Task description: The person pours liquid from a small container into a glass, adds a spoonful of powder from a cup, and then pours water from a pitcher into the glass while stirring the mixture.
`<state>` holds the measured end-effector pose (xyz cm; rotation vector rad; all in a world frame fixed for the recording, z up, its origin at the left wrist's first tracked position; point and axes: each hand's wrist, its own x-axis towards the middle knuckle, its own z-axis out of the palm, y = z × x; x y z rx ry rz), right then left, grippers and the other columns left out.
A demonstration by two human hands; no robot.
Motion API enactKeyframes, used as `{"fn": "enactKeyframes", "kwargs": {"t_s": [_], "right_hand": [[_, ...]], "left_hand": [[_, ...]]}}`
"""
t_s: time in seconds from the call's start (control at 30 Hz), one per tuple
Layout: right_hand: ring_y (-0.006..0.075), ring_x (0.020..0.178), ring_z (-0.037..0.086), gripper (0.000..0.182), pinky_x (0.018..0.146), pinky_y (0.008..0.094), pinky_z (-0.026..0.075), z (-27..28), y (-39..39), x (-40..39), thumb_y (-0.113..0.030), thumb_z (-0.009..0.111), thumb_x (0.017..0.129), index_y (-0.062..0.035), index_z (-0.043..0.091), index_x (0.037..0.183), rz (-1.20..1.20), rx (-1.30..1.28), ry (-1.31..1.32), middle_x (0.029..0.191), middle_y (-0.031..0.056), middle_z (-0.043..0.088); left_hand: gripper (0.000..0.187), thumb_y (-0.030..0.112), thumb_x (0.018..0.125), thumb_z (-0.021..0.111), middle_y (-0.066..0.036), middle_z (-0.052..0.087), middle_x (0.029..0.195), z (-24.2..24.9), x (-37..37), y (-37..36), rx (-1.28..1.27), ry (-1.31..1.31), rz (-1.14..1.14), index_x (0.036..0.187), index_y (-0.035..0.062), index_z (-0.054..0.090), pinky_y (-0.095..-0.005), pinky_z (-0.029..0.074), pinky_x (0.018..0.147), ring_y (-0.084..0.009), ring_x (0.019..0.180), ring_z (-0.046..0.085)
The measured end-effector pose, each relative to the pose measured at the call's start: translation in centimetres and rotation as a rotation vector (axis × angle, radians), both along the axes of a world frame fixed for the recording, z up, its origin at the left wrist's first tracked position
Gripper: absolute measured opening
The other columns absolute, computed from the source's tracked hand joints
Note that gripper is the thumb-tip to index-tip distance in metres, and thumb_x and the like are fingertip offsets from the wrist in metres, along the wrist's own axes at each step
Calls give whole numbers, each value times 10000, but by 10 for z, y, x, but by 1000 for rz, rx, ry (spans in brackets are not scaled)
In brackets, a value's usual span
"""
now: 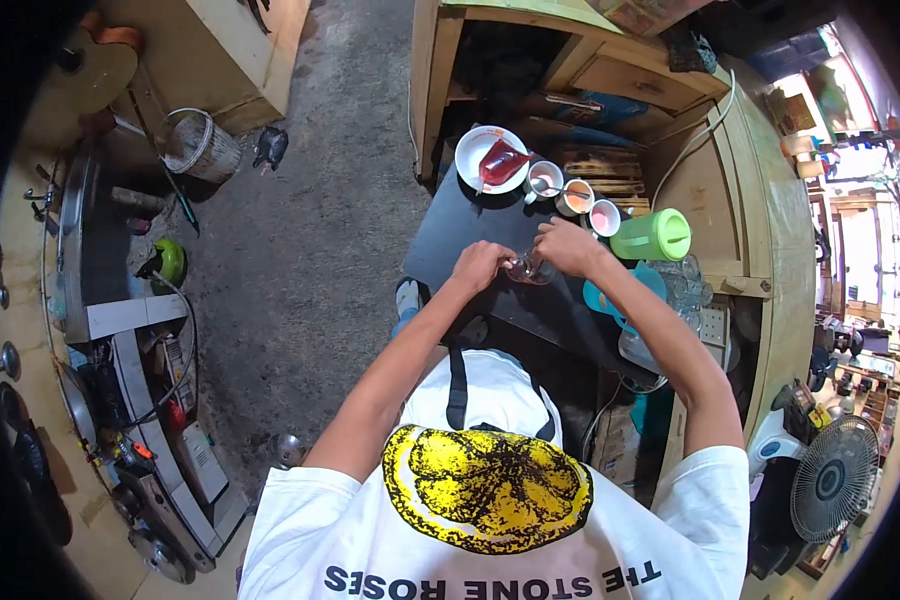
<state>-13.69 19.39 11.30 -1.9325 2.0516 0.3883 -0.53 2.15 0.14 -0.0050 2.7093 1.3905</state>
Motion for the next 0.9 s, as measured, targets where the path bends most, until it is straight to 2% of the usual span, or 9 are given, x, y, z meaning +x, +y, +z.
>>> {"fn": "enactKeyframes", "kwargs": {"t_s": [0.03, 0.13, 0.17, 0.27, 0.47, 0.57, 0.67, 0.77, 0.9], "right_hand": [[246, 1017, 670, 102, 875, 387, 523, -3, 2, 1, -146, 681, 794, -161, 762, 853, -40, 1, -53, 930, 35, 746], [328, 977, 698, 134, 845, 461, 548, -6, 9, 12, -118, 693, 789, -110, 754, 908, -402, -20, -209, 916, 116, 740], [402, 933, 701, 190, 836, 515, 549, -3, 14, 9, -94, 687, 771, -68, 736, 953, -480, 7, -273, 904, 189, 727], [409, 912, 703, 221, 825, 515, 550, -4, 22, 6, -80, 673, 758, -74, 734, 971, -714, -4, -312, 898, 197, 731], [398, 917, 709, 229, 831, 508, 542, -6, 18, 11, -131, 663, 771, -59, 732, 976, -668, 72, -304, 895, 197, 733], [386, 898, 713, 213, 843, 490, 535, -5, 13, 17, -167, 678, 774, -57, 731, 949, -533, 63, -239, 884, 197, 732], [361, 882, 720, 219, 858, 480, 522, -2, 5, 20, -192, 712, 762, -58, 733, 934, -529, 107, -171, 873, 180, 736], [332, 900, 724, 218, 908, 470, 496, -6, 2, 20, -219, 720, 781, -61, 737, 931, -428, 124, -83, 893, 155, 742], [301, 934, 723, 184, 937, 463, 471, -23, 5, 23, -229, 686, 833, -86, 739, 937, -243, 19, 59, 936, 129, 748]], "left_hand": [[217, 121, 886, 683, -172, 736, 947, 2, 0, -1, 4, 8, -4, 1073, 161, 787, -484, 543, 779, -402, 904, 694], [229, 98, 885, 670, -175, 735, 961, 0, 0, -1, 13, 26, -15, 1078, 147, 783, -486, 542, 787, -403, 917, 693], [233, 92, 885, 667, -177, 735, 967, -2, -1, -2, 11, 29, -14, 1081, 144, 781, -486, 542, 789, -403, 922, 692], [241, 79, 875, 652, -191, 735, 947, -2, -1, -2, 22, 53, -14, 1059, 144, 793, -485, 551, 802, -398, 908, 700], [230, 95, 890, 659, -177, 735, 980, -5, -5, -5, 22, 35, -53, 1082, 137, 780, -493, 543, 804, -410, 931, 689], [227, 112, 899, 668, -166, 735, 997, -1, -4, -7, 20, 10, -67, 1099, 140, 771, -497, 536, 798, -415, 946, 681], [226, 113, 893, 673, -184, 732, 971, 4, -4, -6, 34, -7, -63, 1084, 161, 785, -490, 545, 801, -410, 929, 690], [213, 151, 910, 679, -171, 735, 979, 0, -5, -7, 12, -12, -79, 1100, 158, 774, -491, 539, 786, -408, 930, 687], [216, 208, 923, 691, -162, 736, 980, -3, -4, -9, 40, 22, -96, 1118, 153, 764, -496, 529, 767, -407, 923, 685]]}}
